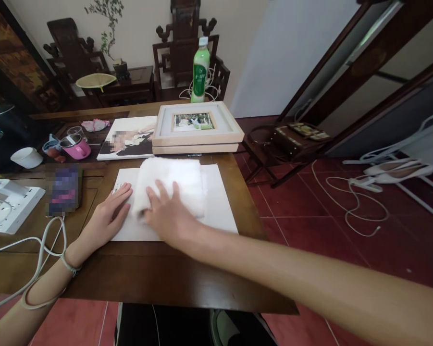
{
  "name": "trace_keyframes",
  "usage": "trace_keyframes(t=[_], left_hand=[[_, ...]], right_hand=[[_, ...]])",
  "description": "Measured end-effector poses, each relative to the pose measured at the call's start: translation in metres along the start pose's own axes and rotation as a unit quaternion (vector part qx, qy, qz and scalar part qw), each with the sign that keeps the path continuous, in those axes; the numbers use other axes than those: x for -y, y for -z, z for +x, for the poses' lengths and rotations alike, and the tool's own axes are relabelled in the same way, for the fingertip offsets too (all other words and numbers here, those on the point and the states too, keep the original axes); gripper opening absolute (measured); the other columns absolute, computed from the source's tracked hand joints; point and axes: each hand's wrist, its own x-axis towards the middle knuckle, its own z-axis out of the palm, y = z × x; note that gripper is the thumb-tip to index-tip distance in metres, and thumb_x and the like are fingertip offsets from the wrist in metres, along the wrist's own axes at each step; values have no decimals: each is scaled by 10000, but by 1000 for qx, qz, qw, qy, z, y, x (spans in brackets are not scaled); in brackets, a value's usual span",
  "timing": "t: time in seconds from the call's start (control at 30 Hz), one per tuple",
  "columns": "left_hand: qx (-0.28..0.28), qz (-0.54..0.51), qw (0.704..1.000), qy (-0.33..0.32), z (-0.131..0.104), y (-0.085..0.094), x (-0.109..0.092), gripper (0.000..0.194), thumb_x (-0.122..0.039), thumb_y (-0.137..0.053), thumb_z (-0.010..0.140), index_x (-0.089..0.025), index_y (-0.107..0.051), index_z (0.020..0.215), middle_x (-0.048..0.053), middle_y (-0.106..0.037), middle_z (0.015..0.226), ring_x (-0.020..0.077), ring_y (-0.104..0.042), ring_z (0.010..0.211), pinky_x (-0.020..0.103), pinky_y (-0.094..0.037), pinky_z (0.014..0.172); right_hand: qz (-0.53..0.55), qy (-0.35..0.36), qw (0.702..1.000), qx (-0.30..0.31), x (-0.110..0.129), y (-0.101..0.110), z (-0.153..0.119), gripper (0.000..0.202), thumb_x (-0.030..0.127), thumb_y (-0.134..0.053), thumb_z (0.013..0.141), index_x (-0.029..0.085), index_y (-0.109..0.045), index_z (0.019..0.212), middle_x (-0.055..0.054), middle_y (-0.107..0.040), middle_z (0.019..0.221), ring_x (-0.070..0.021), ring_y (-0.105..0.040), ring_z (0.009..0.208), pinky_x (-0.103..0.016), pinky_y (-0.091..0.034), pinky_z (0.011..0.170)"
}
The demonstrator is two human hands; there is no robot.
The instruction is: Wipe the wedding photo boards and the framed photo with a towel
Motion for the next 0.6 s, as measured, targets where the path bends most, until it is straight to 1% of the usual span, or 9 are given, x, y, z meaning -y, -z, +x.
trace_keyframes(t=[0.1, 0.17, 0.23, 0.27, 0.33, 0.43, 0.53, 0.6], left_hand=[[7, 2, 1000, 2, 0, 1, -1, 428, -287, -402, 972, -151, -515, 1361, 162, -477, 1468, 279, -385, 1406, 529, -297, 1165], [14, 1, 1000, 1, 1, 3, -2, 428, -269, -386, 970, -142, -519, 1357, 163, -473, 1471, 276, -376, 1411, 531, -293, 1166], [18, -1, 1000, -1, 1, 3, -2, 430, -255, -378, 967, -128, -523, 1352, 168, -472, 1470, 277, -371, 1414, 532, -289, 1169], [18, -2, 1000, 0, 0, 3, -1, 432, -253, -380, 966, -120, -523, 1352, 173, -472, 1469, 279, -371, 1414, 532, -286, 1170], [13, -1, 1000, 2, 0, 2, 0, 437, -263, -393, 966, -107, -524, 1352, 182, -472, 1466, 285, -377, 1410, 529, -286, 1170], [-3, -2, 1000, 2, -1, -2, 2, 437, -288, -417, 965, -112, -535, 1346, 181, -479, 1461, 292, -391, 1400, 529, -291, 1167], [-16, -16, 1000, 1, -1, -2, 2, 446, -303, -434, 965, -122, -523, 1362, 171, -493, 1452, 294, -404, 1392, 524, -294, 1166], [-27, -34, 999, 4, -1, 0, 0, 464, -314, -437, 970, -119, -498, 1386, 169, -496, 1450, 286, -423, 1381, 499, -304, 1166]], right_hand=[[28, 75, 996, -35, 25, -5, -33, 244, 184, -547, 893, 125, -729, 1044, -235, -357, 1509, -506, -259, 1380, -762, -276, 1014], [52, 112, 991, -47, 36, -5, -52, 243, 202, -519, 909, 124, -746, 941, -237, -392, 1487, -507, -292, 1366, -768, -291, 1000], [74, 129, 988, -41, 39, -5, -62, 241, 208, -518, 903, 134, -747, 907, -223, -409, 1481, -490, -308, 1366, -757, -295, 1009], [81, 128, 988, -35, 37, -4, -63, 231, 205, -527, 894, 138, -746, 921, -214, -404, 1487, -477, -302, 1375, -746, -288, 1024], [84, 106, 991, -19, 27, -3, -56, 231, 178, -561, 855, 133, -737, 999, -203, -366, 1512, -457, -262, 1399, -721, -263, 1058], [65, 42, 997, 5, 3, -2, -30, 352, 104, -570, 810, 124, -694, 1138, -188, -316, 1541, -429, -203, 1427, -681, -235, 1095], [34, -20, 999, 1, -17, -1, 2, 436, 54, -508, 824, 135, -642, 1231, -167, -302, 1557, -407, -174, 1442, -663, -224, 1108], [19, -50, 998, -12, -20, 0, 19, 456, 44, -460, 853, 127, -610, 1275, -179, -304, 1554, -422, -173, 1438, -686, -226, 1094]])
